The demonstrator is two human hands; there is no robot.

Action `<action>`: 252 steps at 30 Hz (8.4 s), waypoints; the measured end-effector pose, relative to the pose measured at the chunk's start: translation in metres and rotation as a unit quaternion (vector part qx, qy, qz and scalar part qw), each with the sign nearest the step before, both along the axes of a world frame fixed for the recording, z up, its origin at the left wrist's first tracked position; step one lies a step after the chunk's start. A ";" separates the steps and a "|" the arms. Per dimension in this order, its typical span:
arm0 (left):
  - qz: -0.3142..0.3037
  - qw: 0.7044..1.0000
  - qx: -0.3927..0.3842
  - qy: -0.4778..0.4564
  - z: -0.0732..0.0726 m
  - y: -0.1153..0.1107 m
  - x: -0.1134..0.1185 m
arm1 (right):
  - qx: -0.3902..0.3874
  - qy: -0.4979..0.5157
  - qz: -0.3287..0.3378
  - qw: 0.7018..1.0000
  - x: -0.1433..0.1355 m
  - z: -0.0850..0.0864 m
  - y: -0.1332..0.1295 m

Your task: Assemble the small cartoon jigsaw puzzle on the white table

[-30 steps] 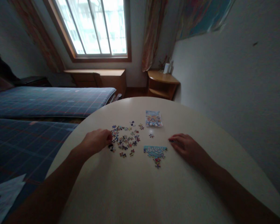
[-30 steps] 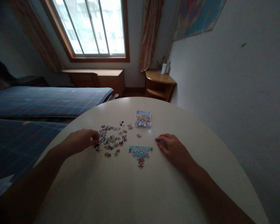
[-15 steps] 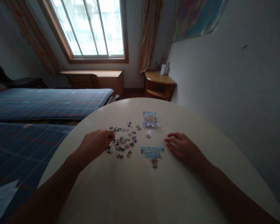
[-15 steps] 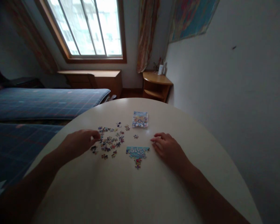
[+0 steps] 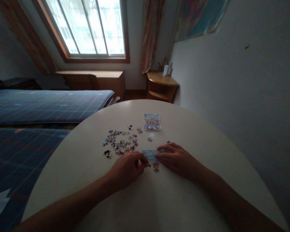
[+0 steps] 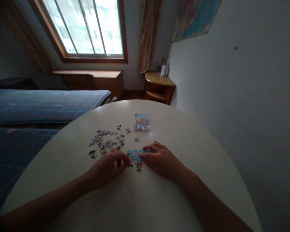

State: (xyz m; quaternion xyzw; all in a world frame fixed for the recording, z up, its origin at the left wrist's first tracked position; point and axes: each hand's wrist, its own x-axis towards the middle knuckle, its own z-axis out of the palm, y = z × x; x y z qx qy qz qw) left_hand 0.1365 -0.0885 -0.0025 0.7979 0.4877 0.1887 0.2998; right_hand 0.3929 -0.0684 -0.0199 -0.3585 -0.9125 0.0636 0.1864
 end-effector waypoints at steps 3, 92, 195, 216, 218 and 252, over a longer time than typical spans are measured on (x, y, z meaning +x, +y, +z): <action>-0.004 1.000 -0.015 0.012 -0.006 -0.003 0.005 | 0.006 0.006 -0.009 1.000 -0.002 0.000 -0.001; -0.251 0.906 0.304 0.152 -0.012 -0.010 0.010 | -0.024 0.018 0.089 0.996 -0.016 0.016 -0.018; -0.242 0.931 0.243 0.128 -0.017 -0.002 0.004 | 0.014 0.075 -0.159 0.984 0.009 -0.012 0.025; -0.244 0.933 0.232 0.129 -0.017 -0.001 0.004 | 0.004 0.077 -0.153 0.985 0.011 -0.014 0.022; -0.242 0.934 0.231 0.126 -0.015 -0.002 0.004 | 0.004 0.078 -0.153 0.985 0.011 -0.013 0.022; 0.060 0.976 0.067 0.197 0.004 0.161 -0.005 | -0.007 0.074 -0.149 0.986 0.009 -0.010 0.021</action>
